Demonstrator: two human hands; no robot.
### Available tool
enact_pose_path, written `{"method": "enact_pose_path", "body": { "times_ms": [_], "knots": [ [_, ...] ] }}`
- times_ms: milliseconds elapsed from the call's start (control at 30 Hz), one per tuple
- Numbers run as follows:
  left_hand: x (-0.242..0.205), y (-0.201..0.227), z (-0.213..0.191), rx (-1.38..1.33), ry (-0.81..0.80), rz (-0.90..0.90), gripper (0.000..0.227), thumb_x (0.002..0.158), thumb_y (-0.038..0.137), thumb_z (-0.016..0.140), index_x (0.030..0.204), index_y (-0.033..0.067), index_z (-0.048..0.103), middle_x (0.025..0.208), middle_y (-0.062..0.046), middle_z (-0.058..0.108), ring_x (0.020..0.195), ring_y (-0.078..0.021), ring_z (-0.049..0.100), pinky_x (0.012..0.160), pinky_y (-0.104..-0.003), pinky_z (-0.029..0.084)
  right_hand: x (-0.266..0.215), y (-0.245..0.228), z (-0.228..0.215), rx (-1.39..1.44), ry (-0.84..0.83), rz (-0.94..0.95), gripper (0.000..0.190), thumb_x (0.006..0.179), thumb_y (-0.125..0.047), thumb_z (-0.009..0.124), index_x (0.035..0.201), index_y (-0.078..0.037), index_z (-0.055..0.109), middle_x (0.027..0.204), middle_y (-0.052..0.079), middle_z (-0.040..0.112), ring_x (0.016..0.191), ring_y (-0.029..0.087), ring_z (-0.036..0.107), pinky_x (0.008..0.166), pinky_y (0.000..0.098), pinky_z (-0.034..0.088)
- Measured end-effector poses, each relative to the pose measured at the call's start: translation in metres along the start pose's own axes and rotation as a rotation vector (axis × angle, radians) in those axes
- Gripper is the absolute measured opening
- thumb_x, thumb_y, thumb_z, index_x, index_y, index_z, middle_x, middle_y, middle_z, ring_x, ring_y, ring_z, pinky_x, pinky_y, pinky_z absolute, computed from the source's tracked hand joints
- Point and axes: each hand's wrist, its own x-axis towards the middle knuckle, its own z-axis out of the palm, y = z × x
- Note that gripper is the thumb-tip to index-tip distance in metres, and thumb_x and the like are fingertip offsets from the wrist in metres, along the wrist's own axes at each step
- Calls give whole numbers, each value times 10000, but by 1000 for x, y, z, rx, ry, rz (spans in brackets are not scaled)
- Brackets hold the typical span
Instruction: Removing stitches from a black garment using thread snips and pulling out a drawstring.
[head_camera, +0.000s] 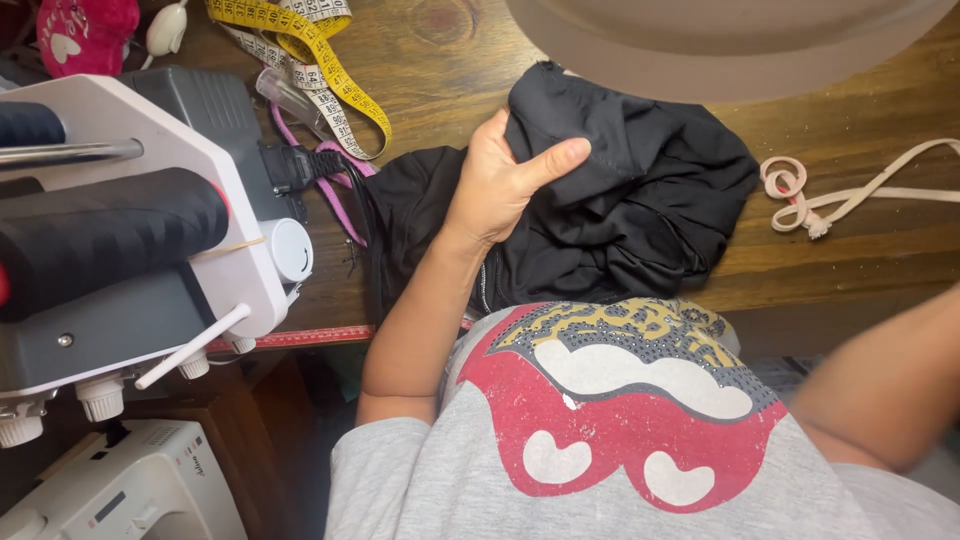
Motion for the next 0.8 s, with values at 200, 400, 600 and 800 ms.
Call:
{"method": "enact_pose_path", "body": {
  "times_ms": [200, 400, 600, 800],
  "knots": [
    [-7, -3, 4, 130, -27, 85, 390, 966, 166, 770, 1298, 40, 610, 1253, -90, 705, 1173, -192, 669, 1099, -353, 546, 16, -98, 72, 252, -17, -186, 159, 966, 64, 864, 1104, 113, 801, 1067, 256, 752, 1067, 401, 688, 1017, 493, 540],
    [-13, -9, 14, -74, -7, 73, 288, 1038, 127, 689, 1298, 19, 633, 1263, -115, 702, 1190, -217, 659, 1110, -382, 528, 22, -114, 113, 203, 23, -302, 45, 1063, -4, 758, 1043, 31, 739, 981, 184, 669, 858, 346, 605, 802, 427, 505],
    [-12, -6, 24, 112, 40, 157, 329, 1032, 167, 691, 1327, 33, 635, 1311, -99, 698, 1245, -206, 656, 1172, -363, 511, 5, -82, 119, 399, 54, 210, 181, 1124, -77, 669, 973, 20, 653, 916, 137, 729, 718, 212, 597, 686, 337, 476],
    [-12, 5, 23, 239, -12, 153, 260, 1040, 222, 674, 1236, 53, 695, 1248, -66, 726, 1198, -184, 686, 1130, -337, 543, 33, -70, 99, 546, -285, 352, 424, 1134, -174, 720, 803, -94, 467, 745, -37, 440, 703, 84, 385, 645, 296, 311]
  ]
}}
